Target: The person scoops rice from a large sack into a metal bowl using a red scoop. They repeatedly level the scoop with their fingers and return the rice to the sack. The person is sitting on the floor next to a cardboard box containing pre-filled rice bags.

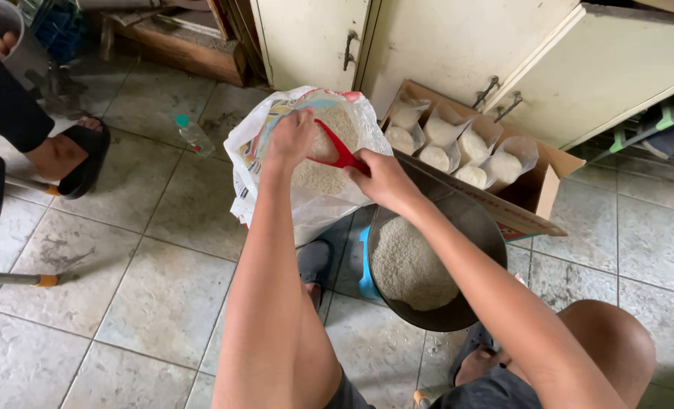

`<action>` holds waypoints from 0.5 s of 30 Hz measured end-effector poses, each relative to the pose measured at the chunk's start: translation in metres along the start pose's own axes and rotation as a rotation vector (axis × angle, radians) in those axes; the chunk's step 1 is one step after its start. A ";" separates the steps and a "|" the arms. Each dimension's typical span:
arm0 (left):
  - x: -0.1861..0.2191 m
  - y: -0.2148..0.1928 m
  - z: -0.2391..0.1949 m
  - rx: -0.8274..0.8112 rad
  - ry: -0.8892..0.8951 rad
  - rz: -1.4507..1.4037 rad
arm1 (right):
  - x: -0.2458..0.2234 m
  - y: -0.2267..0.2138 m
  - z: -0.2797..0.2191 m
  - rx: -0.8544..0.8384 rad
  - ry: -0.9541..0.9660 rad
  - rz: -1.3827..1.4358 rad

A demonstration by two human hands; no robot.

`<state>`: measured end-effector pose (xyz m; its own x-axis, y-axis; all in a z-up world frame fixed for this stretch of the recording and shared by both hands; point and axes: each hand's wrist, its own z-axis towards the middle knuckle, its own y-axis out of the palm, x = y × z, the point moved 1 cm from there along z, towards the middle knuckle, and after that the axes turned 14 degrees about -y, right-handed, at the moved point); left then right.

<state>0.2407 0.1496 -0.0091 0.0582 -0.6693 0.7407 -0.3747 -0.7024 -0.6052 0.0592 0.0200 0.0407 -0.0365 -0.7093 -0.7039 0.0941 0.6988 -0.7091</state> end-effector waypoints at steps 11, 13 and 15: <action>0.061 0.054 -0.079 -0.118 0.344 0.368 | -0.034 -0.124 -0.106 -0.084 0.041 -0.026; 0.079 0.060 -0.113 -0.254 0.180 0.208 | -0.028 -0.135 -0.132 -0.094 0.061 -0.034; 0.107 0.056 -0.162 -0.349 0.204 0.178 | -0.016 -0.149 -0.155 -0.090 0.100 -0.084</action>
<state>0.0761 0.0782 0.0839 -0.2064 -0.6858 0.6979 -0.6546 -0.4333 -0.6194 -0.1085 -0.0588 0.1510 -0.1399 -0.7561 -0.6393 -0.0030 0.6460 -0.7633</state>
